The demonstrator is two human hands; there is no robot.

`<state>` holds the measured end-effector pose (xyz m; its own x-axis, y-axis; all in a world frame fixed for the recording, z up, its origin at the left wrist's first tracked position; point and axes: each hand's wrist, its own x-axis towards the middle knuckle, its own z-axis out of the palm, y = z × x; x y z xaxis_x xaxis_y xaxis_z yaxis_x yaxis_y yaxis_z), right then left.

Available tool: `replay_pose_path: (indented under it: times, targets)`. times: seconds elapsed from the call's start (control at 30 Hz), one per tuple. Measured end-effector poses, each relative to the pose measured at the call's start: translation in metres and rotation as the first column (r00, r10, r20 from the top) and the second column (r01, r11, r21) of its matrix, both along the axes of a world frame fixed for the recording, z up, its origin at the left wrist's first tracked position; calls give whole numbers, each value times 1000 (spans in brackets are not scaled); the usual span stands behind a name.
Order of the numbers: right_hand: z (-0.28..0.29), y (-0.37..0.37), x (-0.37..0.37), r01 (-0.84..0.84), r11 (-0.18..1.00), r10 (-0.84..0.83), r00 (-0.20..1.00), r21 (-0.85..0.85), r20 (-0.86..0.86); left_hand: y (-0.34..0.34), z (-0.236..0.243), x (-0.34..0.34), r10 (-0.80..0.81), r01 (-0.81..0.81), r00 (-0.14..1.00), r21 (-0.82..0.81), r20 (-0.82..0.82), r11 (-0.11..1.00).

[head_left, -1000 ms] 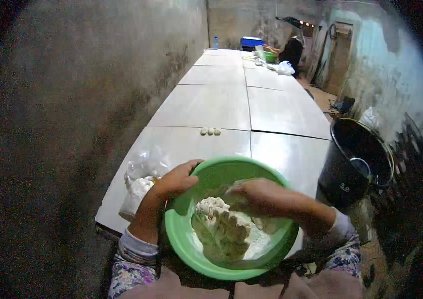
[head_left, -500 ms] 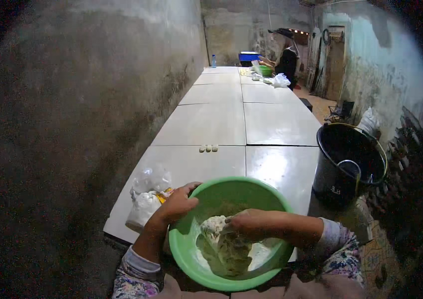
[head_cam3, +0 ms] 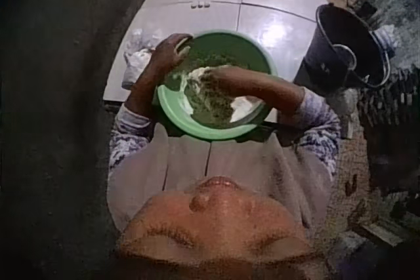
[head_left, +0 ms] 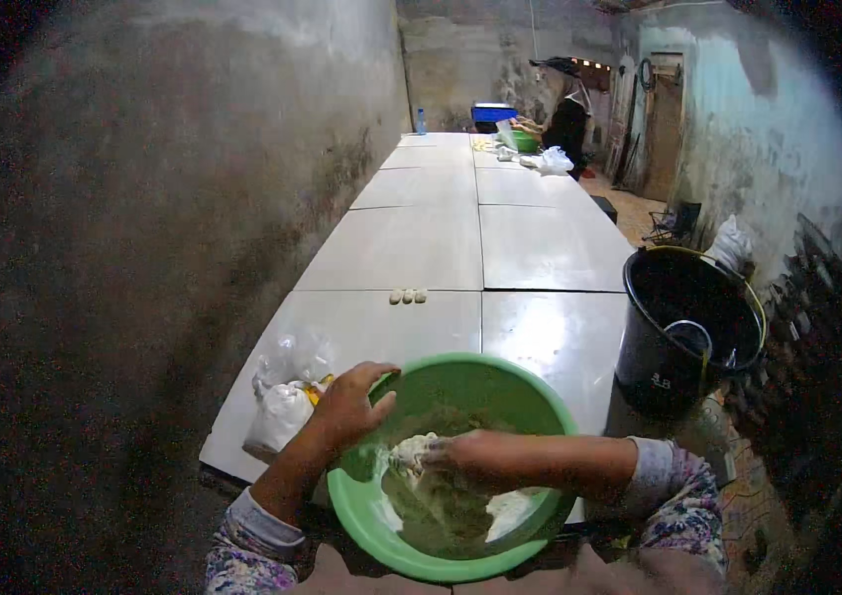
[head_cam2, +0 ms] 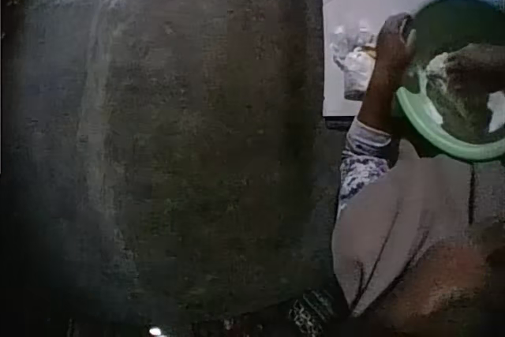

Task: The person kneads dough in a green bowl and periodically pinches off small pieces to roll into balls and place on a table.

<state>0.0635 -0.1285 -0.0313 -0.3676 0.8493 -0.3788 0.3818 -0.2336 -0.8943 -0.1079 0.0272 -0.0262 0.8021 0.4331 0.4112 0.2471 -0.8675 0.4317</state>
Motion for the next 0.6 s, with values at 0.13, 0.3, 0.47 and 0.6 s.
replay_pose_path:
  times: [0.13, 0.3, 0.47, 0.6]
  targets:
    - [18, 4, 9, -96, 992, 79, 979, 81, 188, 4, -5, 2, 87, -85, 996, -151, 9, 985]
    - [27, 1, 7, -395, 860, 171, 820, 323, 547, 1, -3, -2, 130, -125, 990, -78, 60, 989]
    - [2, 7, 7, -247, 928, 67, 846, 278, 529, -1, -6, -4, 195, -184, 979, -179, 52, 967]
    - [15, 1, 4, -328, 917, 132, 789, 229, 600, -4, -4, -5, 217, -209, 976, -195, 21, 958]
